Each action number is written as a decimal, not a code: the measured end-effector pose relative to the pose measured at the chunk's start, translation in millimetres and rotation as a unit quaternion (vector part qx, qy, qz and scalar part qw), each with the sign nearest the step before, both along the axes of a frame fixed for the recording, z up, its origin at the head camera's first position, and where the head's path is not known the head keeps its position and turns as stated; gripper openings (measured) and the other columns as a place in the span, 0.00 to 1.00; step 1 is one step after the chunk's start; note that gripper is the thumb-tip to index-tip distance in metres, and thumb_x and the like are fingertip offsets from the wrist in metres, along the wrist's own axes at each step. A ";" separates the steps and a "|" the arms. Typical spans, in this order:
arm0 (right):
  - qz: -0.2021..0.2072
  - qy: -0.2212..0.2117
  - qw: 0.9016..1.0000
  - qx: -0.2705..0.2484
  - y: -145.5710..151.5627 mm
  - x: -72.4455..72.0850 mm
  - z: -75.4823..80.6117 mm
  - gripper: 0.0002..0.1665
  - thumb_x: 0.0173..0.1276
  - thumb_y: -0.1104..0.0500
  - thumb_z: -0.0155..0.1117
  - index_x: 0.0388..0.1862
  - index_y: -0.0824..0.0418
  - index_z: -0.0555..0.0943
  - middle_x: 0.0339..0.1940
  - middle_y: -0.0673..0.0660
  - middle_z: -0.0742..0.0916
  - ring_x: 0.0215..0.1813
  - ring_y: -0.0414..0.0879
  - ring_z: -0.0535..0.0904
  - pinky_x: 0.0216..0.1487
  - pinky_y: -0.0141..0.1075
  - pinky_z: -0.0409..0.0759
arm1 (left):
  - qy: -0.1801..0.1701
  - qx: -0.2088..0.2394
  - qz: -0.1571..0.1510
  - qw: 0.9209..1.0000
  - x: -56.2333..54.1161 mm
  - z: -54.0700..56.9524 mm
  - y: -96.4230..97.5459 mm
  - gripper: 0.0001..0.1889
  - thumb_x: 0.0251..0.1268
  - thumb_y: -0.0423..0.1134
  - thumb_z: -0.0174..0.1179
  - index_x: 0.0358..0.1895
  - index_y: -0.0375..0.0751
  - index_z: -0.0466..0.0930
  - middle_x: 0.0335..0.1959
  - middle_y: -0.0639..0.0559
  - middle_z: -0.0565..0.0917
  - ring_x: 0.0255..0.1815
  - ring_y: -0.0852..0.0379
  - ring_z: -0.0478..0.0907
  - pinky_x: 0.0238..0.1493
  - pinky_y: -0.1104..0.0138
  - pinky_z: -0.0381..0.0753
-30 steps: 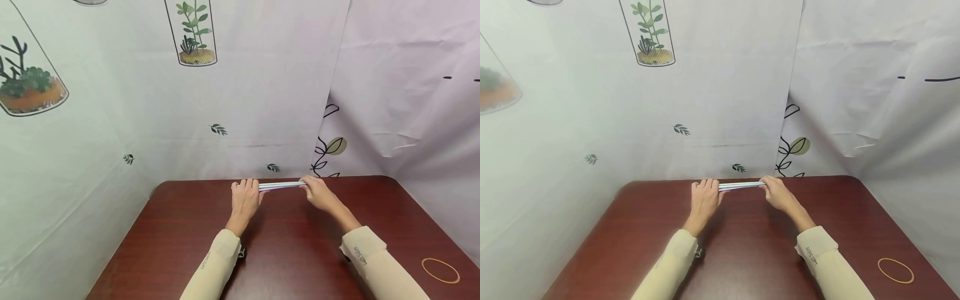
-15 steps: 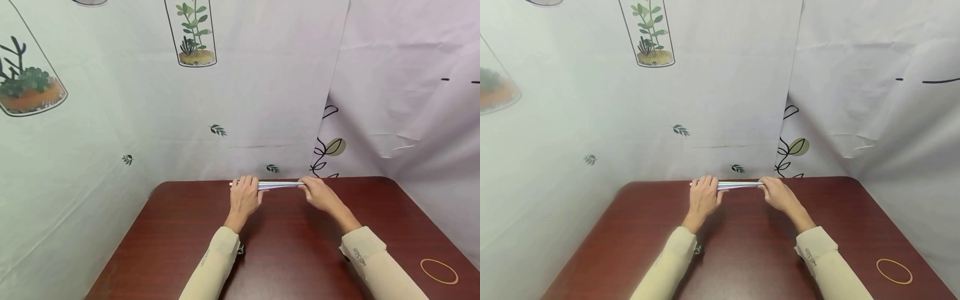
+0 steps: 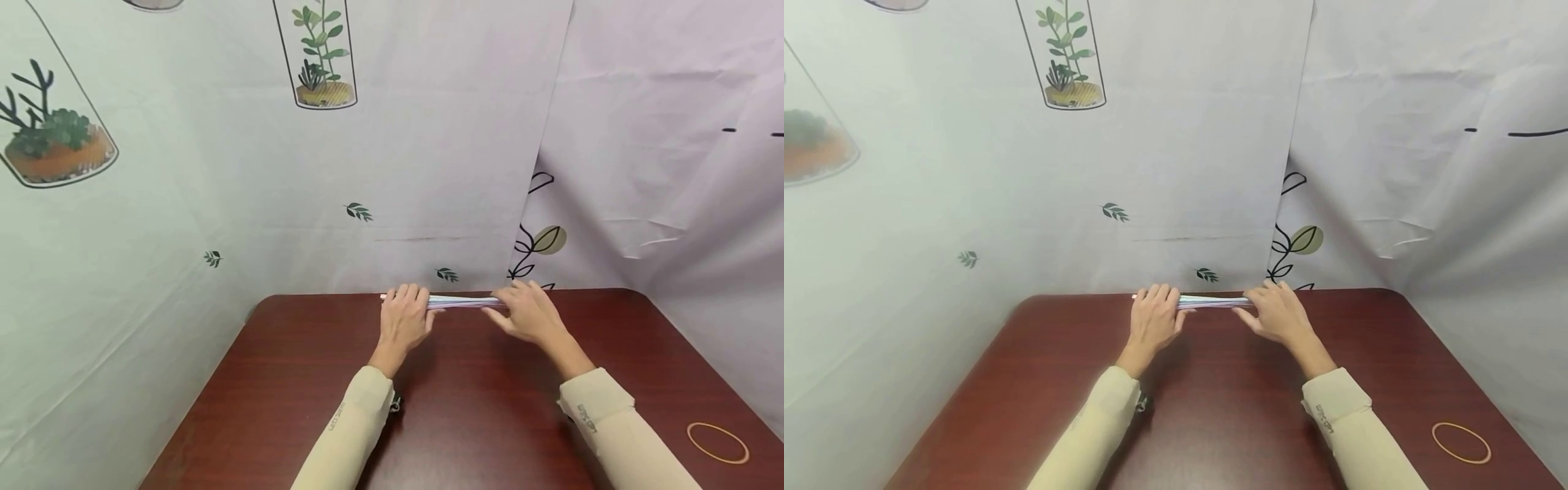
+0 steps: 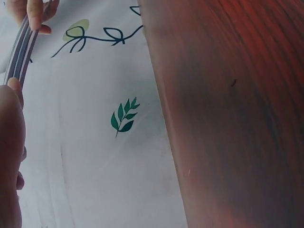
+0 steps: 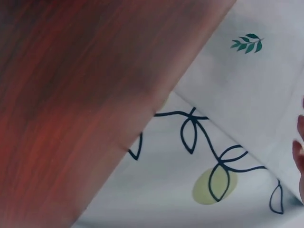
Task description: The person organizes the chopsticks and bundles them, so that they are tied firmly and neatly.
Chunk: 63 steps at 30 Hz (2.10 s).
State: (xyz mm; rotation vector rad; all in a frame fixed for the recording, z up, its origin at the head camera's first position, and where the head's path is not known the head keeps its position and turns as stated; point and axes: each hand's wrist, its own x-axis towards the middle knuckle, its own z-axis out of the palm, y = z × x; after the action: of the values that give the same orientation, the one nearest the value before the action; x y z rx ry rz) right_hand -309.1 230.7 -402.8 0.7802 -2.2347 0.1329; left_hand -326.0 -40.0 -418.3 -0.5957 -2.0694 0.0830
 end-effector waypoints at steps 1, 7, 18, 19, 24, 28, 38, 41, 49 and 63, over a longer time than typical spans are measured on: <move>-0.003 0.018 1.000 0.009 -1.1 -0.6 0.5 0.19 0.56 0.44 0.68 0.34 0.59 0.85 0.28 0.53 0.87 0.34 0.54 0.77 0.36 0.48 0.73 | -0.002 0.001 -0.001 1.000 -0.2 0.1 0.4 0.23 0.65 0.62 0.50 0.29 0.44 0.71 0.26 0.51 0.74 0.30 0.51 0.73 0.37 0.60 0.71; 0.013 0.040 0.999 0.027 -16.9 -1.2 4.4 0.20 0.55 0.47 0.67 0.36 0.62 0.82 0.29 0.56 0.86 0.34 0.57 0.80 0.35 0.48 0.74 | 0.000 0.005 0.006 1.000 0.0 0.8 3.5 0.22 0.62 0.61 0.55 0.28 0.44 0.70 0.25 0.52 0.73 0.29 0.52 0.72 0.36 0.61 0.70; -0.030 0.080 0.995 -0.045 -32.9 -0.4 -0.1 0.33 0.63 0.29 0.56 0.20 0.57 0.68 0.14 0.51 0.69 0.14 0.49 0.64 0.17 0.37 0.57 | -0.005 0.017 0.028 0.999 5.7 8.1 12.7 0.15 0.51 0.51 0.63 0.29 0.44 0.72 0.26 0.51 0.73 0.29 0.52 0.72 0.33 0.58 0.68; -0.032 0.085 0.995 -0.048 -33.5 -0.6 -0.4 0.34 0.65 0.29 0.53 0.20 0.57 0.68 0.14 0.51 0.69 0.15 0.50 0.65 0.18 0.38 0.57 | -0.006 0.020 0.029 0.999 6.8 8.7 13.5 0.15 0.51 0.50 0.63 0.29 0.44 0.72 0.26 0.51 0.73 0.29 0.51 0.72 0.33 0.57 0.68; -0.035 0.120 0.990 -0.059 -33.7 -1.3 -2.2 0.38 0.69 0.27 0.45 0.28 0.61 0.75 0.17 0.55 0.74 0.18 0.53 0.69 0.20 0.41 0.59 | -0.019 0.023 0.031 0.999 11.5 12.1 18.0 0.14 0.51 0.48 0.64 0.30 0.43 0.73 0.27 0.51 0.74 0.31 0.51 0.73 0.34 0.55 0.69; -0.043 0.141 0.987 -0.057 -33.9 0.2 -1.5 0.38 0.69 0.28 0.45 0.33 0.61 0.78 0.20 0.57 0.77 0.21 0.56 0.71 0.23 0.44 0.64 | -0.026 0.023 0.034 0.999 14.6 15.2 20.7 0.12 0.52 0.47 0.63 0.30 0.44 0.73 0.28 0.52 0.74 0.31 0.52 0.73 0.35 0.55 0.68; -0.018 0.161 0.985 -0.049 -31.5 -2.1 0.1 0.36 0.75 0.32 0.41 0.22 0.62 0.66 0.15 0.55 0.70 0.16 0.56 0.67 0.18 0.43 0.61 | 0.010 0.038 0.014 0.999 15.6 19.8 25.5 0.05 0.55 0.39 0.59 0.29 0.44 0.74 0.28 0.52 0.73 0.31 0.52 0.73 0.36 0.54 0.69; -0.013 0.177 0.983 -0.044 -30.5 -1.6 -1.3 0.35 0.74 0.34 0.44 0.22 0.61 0.66 0.14 0.55 0.70 0.14 0.55 0.67 0.16 0.41 0.59 | 0.019 0.038 0.014 0.999 15.8 19.2 26.7 0.03 0.56 0.38 0.57 0.29 0.44 0.74 0.28 0.51 0.73 0.31 0.52 0.73 0.36 0.54 0.69; 0.014 0.215 0.974 -0.064 -28.1 -1.9 7.5 0.32 0.70 0.36 0.52 0.21 0.62 0.69 0.14 0.55 0.72 0.15 0.55 0.67 0.15 0.43 0.62 | 0.039 0.051 0.008 0.998 19.3 21.8 26.9 0.04 0.53 0.38 0.60 0.29 0.44 0.75 0.28 0.51 0.74 0.31 0.51 0.74 0.37 0.55 0.71; 0.021 0.247 0.965 -0.084 -21.5 -1.2 9.1 0.34 0.73 0.35 0.49 0.19 0.62 0.68 0.14 0.54 0.72 0.14 0.53 0.65 0.15 0.43 0.60 | 0.046 0.052 0.013 0.998 18.8 25.7 14.5 0.15 0.49 0.49 0.70 0.31 0.44 0.77 0.28 0.52 0.79 0.34 0.51 0.78 0.44 0.59 0.77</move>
State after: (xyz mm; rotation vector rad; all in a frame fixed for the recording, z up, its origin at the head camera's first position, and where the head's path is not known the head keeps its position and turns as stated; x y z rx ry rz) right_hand -310.3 209.2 -393.7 0.6800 -1.7120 0.1293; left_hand -307.2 -25.5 -392.6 -0.4924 -1.9795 0.0171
